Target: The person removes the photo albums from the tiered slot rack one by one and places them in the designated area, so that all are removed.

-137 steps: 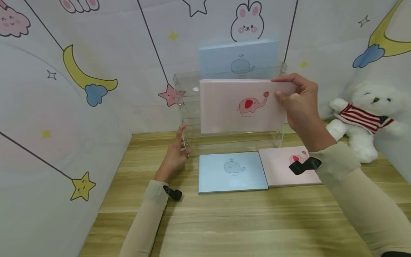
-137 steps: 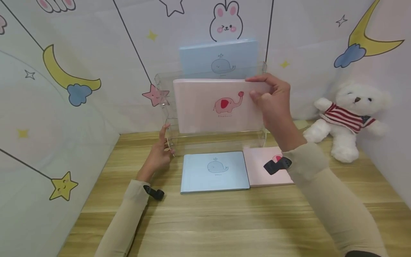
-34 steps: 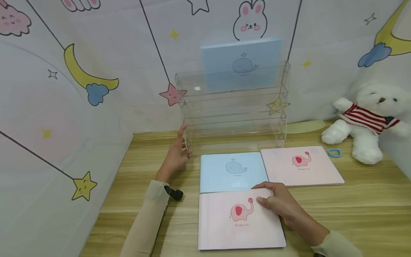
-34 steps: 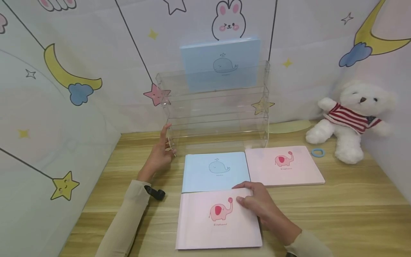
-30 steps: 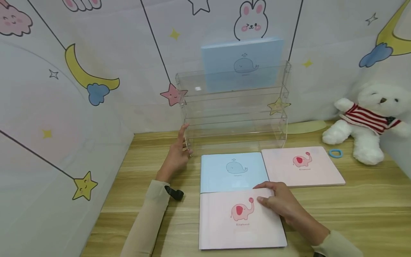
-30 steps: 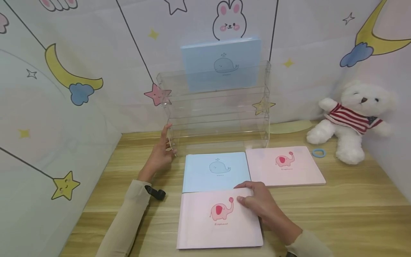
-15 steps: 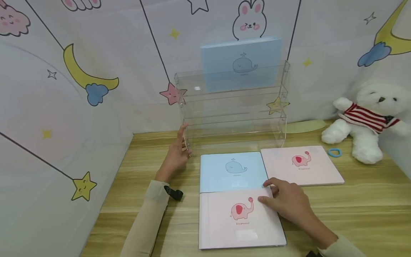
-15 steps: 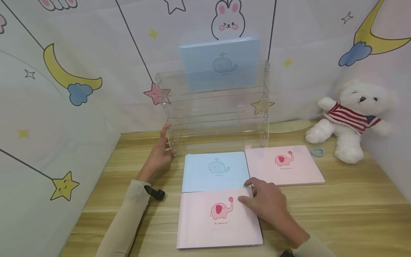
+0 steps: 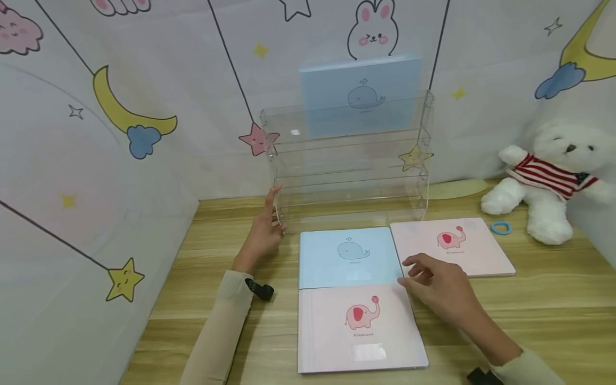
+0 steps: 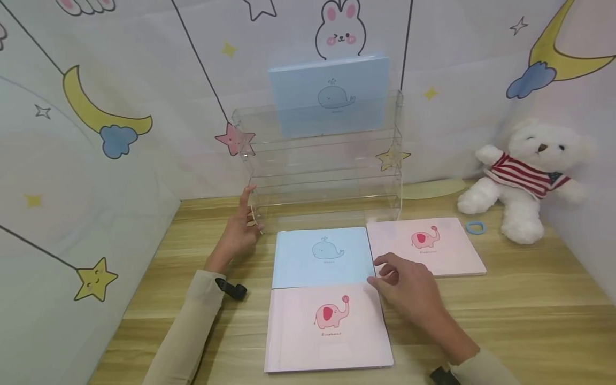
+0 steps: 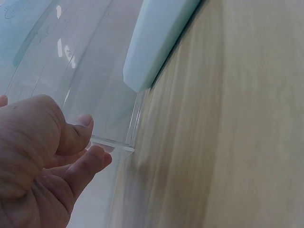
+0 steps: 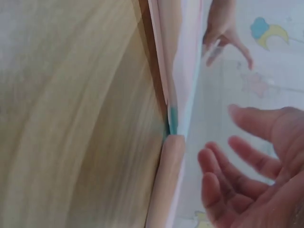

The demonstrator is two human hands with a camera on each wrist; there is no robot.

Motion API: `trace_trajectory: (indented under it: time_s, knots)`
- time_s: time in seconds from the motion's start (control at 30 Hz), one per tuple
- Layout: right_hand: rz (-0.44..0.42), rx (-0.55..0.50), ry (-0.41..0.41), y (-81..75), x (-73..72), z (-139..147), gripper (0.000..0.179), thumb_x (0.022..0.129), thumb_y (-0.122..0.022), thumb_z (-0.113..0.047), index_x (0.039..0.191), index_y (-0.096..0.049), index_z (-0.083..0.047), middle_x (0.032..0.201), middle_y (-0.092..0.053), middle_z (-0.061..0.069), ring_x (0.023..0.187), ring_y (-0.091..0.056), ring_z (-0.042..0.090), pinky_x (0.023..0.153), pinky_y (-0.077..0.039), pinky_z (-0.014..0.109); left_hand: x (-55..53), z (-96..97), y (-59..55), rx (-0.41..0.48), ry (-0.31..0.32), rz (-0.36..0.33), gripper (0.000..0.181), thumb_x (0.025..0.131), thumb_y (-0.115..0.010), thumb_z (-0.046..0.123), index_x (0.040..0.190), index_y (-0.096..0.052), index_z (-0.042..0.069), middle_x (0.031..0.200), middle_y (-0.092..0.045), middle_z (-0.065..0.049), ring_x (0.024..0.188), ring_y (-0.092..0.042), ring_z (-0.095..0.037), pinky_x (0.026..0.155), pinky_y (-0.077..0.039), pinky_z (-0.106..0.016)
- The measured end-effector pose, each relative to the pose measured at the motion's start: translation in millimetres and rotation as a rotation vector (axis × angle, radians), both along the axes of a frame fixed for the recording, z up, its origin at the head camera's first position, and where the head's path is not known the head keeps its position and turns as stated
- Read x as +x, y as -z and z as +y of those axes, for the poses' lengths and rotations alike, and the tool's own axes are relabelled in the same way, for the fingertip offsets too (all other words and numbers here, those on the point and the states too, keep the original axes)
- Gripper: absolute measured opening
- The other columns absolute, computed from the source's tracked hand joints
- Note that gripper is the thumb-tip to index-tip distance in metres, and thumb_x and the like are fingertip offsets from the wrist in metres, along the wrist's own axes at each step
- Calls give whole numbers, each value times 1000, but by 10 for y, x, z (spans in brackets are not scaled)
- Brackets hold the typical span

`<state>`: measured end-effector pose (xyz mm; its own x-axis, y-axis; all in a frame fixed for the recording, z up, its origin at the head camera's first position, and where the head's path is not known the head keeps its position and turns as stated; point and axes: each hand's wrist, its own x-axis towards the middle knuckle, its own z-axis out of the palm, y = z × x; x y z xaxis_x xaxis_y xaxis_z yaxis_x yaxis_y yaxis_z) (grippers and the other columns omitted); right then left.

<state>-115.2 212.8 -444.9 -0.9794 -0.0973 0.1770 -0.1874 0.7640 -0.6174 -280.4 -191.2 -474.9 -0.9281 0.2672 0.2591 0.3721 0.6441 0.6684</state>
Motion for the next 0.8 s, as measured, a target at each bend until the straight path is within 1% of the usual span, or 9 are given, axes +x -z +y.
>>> trace_trajectory:
  time_s: [0.07, 0.2, 0.33, 0.47, 0.67, 0.8]
  knots:
    - [53, -29, -25, -9, -29, 7, 29, 90, -87, -30, 115, -77, -16, 95, -80, -2, 84, -75, 11, 73, -57, 26, 1, -4, -1, 1, -3, 0, 108, 95, -70, -11, 169, -9, 39, 135, -63, -36, 126, -70, -49, 100, -61, -61]
    - [119, -85, -55, -58, -91, 23, 37, 94, -83, -31, 127, -73, -20, 105, -81, 2, 92, -75, 16, 78, -58, 26, 2, -6, -6, -1, -5, -5, 110, 95, -70, -11, 168, -8, 43, 136, -63, -36, 126, -70, -49, 100, -61, -62]
    - [170, -100, -73, -141, -147, 40, 46, 96, -81, -31, 139, -65, -24, 111, -81, 3, 96, -77, 20, 83, -56, 24, -5, -4, -3, 1, -8, -4, 108, 95, -70, -11, 169, -10, 38, 135, -63, -36, 125, -70, -49, 100, -61, -62]
    - [216, -104, -96, -246, -191, 38, 58, 97, -79, -27, 150, -56, -22, 121, -80, 6, 103, -75, 25, 87, -54, 22, -9, 0, -1, 3, -5, 2, 106, 94, -71, -11, 169, -11, 34, 138, -61, -37, 125, -70, -50, 99, -61, -62]
    - [273, -101, -126, -407, -302, 70, 77, 94, -81, -23, 160, -43, -15, 140, -71, 12, 120, -70, 30, 94, -49, 21, -10, -4, 5, 5, 2, -1, 105, 95, -71, -11, 169, -11, 33, 141, -59, -38, 125, -70, -50, 100, -61, -62]
    - [300, -121, -136, -537, -394, 96, 85, 92, -81, -21, 165, -37, -19, 152, -62, 14, 133, -64, 35, 100, -47, 24, -12, -3, 7, 7, 8, -1, 104, 95, -71, -11, 169, -11, 31, 143, -58, -38, 126, -70, -50, 100, -61, -61]
